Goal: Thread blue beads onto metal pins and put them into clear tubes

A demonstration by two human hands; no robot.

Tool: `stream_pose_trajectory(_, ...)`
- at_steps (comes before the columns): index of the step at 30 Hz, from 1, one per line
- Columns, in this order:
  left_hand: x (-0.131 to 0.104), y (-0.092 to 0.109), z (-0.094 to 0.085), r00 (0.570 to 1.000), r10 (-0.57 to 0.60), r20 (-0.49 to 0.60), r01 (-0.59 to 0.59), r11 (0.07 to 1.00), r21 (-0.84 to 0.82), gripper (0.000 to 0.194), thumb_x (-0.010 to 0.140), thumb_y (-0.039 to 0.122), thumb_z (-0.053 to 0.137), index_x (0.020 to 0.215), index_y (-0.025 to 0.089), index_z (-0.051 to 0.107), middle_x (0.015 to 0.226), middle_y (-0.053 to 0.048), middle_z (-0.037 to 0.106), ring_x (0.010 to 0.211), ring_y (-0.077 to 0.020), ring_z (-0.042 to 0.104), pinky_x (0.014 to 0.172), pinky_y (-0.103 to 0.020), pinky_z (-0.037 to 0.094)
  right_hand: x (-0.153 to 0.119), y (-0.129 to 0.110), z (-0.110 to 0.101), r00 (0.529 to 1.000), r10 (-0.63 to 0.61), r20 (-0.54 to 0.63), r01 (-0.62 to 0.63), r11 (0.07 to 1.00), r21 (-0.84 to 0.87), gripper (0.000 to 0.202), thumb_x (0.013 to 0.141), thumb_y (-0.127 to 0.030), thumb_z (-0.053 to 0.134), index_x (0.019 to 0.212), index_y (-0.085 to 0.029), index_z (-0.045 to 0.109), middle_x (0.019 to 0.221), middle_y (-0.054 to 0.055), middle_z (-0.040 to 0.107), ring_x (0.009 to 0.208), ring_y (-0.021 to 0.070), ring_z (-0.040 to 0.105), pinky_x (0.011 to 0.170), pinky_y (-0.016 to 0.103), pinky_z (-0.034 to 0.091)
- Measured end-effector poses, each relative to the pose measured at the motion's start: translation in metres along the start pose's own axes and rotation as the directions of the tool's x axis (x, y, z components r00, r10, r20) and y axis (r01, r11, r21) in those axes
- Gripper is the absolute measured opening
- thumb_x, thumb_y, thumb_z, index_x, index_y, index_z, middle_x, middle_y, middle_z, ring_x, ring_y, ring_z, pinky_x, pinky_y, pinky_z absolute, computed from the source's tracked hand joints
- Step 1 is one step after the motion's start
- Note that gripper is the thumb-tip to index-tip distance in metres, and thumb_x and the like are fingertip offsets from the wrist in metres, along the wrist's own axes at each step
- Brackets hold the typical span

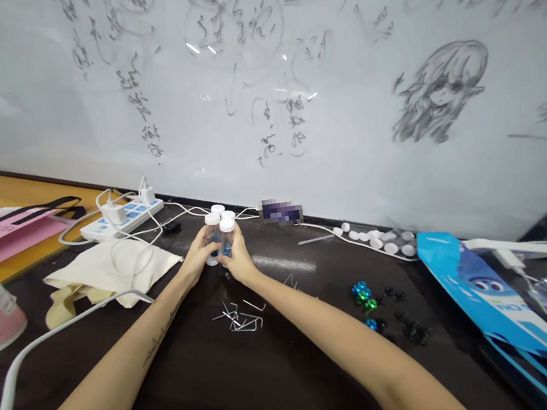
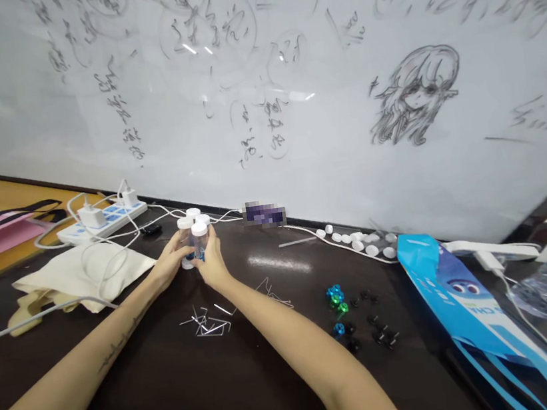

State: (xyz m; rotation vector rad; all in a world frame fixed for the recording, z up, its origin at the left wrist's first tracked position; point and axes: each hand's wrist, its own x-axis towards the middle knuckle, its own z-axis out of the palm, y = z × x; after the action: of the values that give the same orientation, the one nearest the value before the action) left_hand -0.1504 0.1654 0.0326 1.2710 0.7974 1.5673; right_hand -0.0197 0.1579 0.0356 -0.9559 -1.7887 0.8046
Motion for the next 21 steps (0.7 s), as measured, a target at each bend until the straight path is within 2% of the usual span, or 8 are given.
stream_pose_trajectory(7, -0.001, -0.004, -0.001, 1.000, 0.003, 0.013, -0.004, 0.999, 0.051, 0.057, 0.065, 0.014, 0.061, 0.122, 0.018, 0.058, 0.127, -0.009, 0.063, 0.122, -0.0311, 0.054, 0.103, -0.043, 0.040, -0.001, 0.001, 0.000, 0.997, 0.046, -0.062, -0.052, 0.995, -0.085, 0.102, 0.071, -0.007, 0.065, 0.150, -0.022, 0.001, 0.133, 0.015, 0.031, 0.131, 0.0278, 0.039, 0.112, 0.045, 0.029)
stream_pose_trajectory(12, -0.003, -0.006, -0.001, 0.999, 0.052, 0.008, -0.053, 0.993, 0.103, 0.059, 0.065, 0.013, 0.058, 0.124, 0.018, 0.056, 0.125, -0.009, 0.064, 0.119, -0.0310, 0.055, 0.104, -0.043, 0.040, -0.001, -0.002, 0.003, 0.999, 0.023, -0.029, -0.026, 0.994, -0.108, 0.104, 0.067, 0.002, 0.058, 0.150, -0.023, 0.000, 0.138, 0.014, 0.026, 0.139, 0.0237, 0.029, 0.115, 0.039, 0.025)
stream_pose_trajectory(18, -0.005, -0.005, 0.000, 0.992, 0.117, 0.040, -0.123, 0.970, 0.212, 0.062, 0.067, 0.014, 0.054, 0.129, 0.015, 0.050, 0.126, -0.012, 0.061, 0.118, -0.0326, 0.055, 0.102, -0.047, 0.042, -0.004, -0.011, 0.007, 0.997, 0.078, -0.014, -0.079, 0.988, -0.129, 0.108, 0.060, 0.003, 0.056, 0.150, -0.014, -0.003, 0.141, 0.019, 0.025, 0.140, 0.0262, 0.028, 0.114, 0.038, 0.027)
stream_pose_trajectory(21, -0.006, -0.002, 0.000, 0.982, 0.183, 0.047, -0.189, 0.938, 0.291, 0.065, 0.069, 0.014, 0.051, 0.133, 0.017, 0.046, 0.132, -0.012, 0.056, 0.123, -0.0335, 0.051, 0.105, -0.050, 0.038, -0.006, -0.017, 0.000, 0.990, 0.138, -0.032, -0.141, 0.978, -0.155, 0.105, 0.061, 0.000, 0.057, 0.149, -0.008, 0.000, 0.142, 0.022, 0.025, 0.139, 0.0286, 0.028, 0.114, 0.039, 0.027)
